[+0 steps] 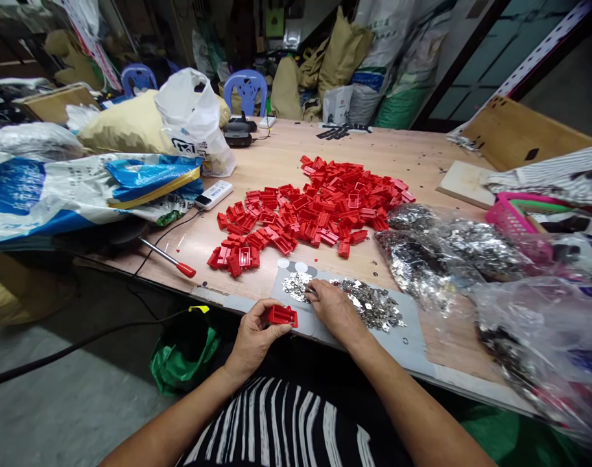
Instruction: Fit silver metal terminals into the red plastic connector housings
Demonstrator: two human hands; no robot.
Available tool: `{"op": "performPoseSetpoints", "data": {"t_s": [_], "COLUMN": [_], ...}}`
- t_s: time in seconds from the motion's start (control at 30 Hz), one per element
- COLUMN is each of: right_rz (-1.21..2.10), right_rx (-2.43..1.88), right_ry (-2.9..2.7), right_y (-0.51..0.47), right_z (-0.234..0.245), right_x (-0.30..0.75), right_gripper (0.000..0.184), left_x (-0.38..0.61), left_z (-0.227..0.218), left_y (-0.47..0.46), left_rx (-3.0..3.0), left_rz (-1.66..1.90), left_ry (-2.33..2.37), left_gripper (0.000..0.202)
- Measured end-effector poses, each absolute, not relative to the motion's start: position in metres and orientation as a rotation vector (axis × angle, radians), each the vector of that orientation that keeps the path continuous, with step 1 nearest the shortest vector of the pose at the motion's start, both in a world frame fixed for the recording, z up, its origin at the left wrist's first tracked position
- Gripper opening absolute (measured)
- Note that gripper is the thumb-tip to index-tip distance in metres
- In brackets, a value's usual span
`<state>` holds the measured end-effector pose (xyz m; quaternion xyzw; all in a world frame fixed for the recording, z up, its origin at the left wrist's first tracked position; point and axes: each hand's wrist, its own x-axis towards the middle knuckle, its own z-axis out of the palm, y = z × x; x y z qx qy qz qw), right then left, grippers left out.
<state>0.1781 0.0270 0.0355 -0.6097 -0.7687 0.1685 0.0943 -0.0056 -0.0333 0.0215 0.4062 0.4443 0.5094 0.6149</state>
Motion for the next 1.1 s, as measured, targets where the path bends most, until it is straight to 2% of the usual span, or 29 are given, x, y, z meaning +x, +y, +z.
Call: {"op": "performPoseSetpoints", "data": {"t_s": [0.2, 0.4, 0.63, 0.9, 1.1], "right_rz": [0.524, 0.754, 0.939, 0.629, 0.677], "right_rx": [-1.776, -1.661, -1.412, -1.251, -1.095], "right_ry": [-2.246, -2.014, -1.902, -2.091, -2.164], "right_y": [0.03, 0.024, 0.004, -0.017, -0.022], "right_z": [0.035, 0.037, 0.05, 0.065, 0.063], "right_x": [0.182, 0.193, 0.195, 0.189, 0.195], "right_gripper": [0.006, 0.005, 0.012, 0.012, 0.019], "left_x": [-0.005, 0.001, 0.008, 0.015, 0.015], "left_z": [0.023, 0.025, 0.03, 0.036, 0.043], "left_y": [-0.031, -0.029, -0.026, -0.024, -0.027], "left_rx": [0.899, 0.786, 0.767, 0.763, 0.777], "left_rz": [1.196, 1.18, 1.166, 1.15, 1.116], "left_ry": [1.029, 0.93, 0.859, 0.812, 0.801], "left_gripper": [0.035, 0.032, 0.051, 0.057, 0.051]}}
